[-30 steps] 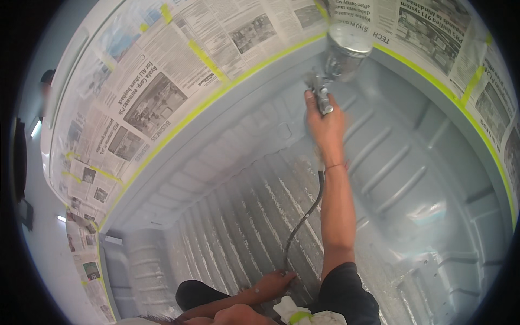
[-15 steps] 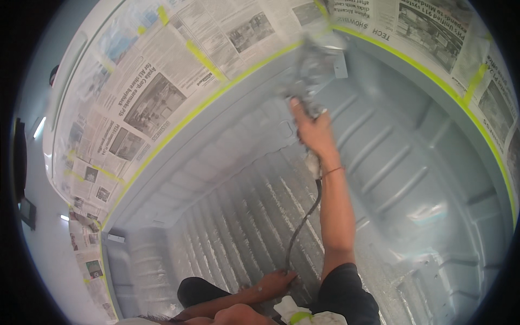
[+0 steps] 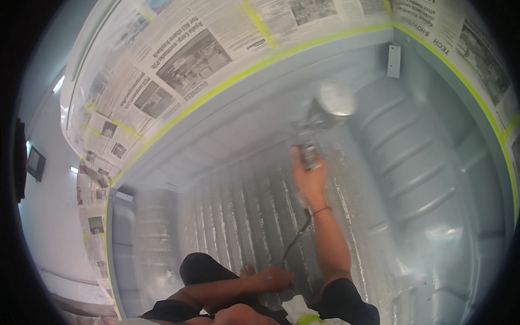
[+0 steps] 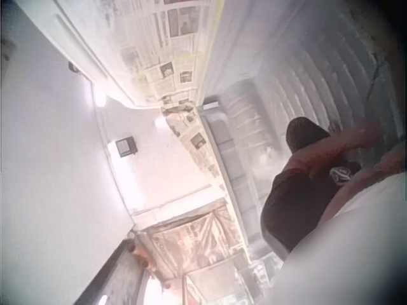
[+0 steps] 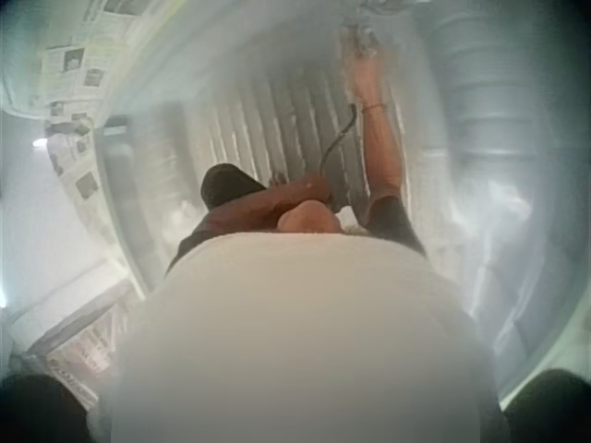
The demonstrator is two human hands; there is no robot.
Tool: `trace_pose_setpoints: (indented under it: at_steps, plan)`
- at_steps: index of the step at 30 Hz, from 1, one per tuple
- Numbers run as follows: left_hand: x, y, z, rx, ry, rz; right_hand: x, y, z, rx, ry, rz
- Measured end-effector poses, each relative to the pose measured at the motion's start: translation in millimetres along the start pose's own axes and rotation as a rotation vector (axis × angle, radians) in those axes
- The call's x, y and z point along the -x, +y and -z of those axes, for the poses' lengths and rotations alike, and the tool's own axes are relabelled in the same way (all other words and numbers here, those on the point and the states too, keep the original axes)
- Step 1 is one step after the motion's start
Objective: The person is using a spray gun to apply a silver paint coating to the interior bed of a pickup truck.
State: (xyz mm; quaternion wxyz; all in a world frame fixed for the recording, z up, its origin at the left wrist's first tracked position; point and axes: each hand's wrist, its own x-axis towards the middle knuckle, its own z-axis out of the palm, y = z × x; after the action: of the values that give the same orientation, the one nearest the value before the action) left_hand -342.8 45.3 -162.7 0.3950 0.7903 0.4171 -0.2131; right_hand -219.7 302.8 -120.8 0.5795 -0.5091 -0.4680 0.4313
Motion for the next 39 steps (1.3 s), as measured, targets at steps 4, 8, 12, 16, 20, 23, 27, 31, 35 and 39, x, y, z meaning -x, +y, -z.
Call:
trace_pose_setpoints:
  at_steps: [4, 8, 12, 16, 20, 23, 27, 31, 35, 39]
  plan:
    - [-3, -8, -15, -0.08, -0.11, -0.061, 57, 10, -81, -0.025, -0.356, 0.072]
    - [-5, -17, -25, -0.088, -0.18, -0.053, 88, 21, -114, 0.028, -0.552, 0.085]
    - [4, -23, -33, -0.09, -0.129, -0.016, 78, 31, -107, -0.017, -0.486, -0.286]
    - [2, -10, -30, -0.128, 0.055, -0.155, 21, 112, -37, 0.261, -0.004, -0.145]
    - [0, -13, -27, -0.248, 0.221, -0.238, -8, 123, 10, 0.362, 0.416, 0.017]
    - [9, -17, -35, -0.246, 0.284, -0.11, -6, 102, 3, 0.334, 0.382, -0.202]
    - [38, -12, -42, -0.129, 0.162, 0.137, 5, 91, -33, 0.228, 0.24, -0.249]
    - [105, -83, -121, -0.194, 0.031, 0.406, 58, 102, -116, 0.137, 0.006, -0.136]
    - [186, -172, -97, -0.22, -0.32, 0.995, 111, 97, -168, 0.083, -0.342, -0.226]
    - [286, -226, -95, -0.109, -0.265, 0.615, 157, 84, -216, 0.178, -0.447, -0.192]
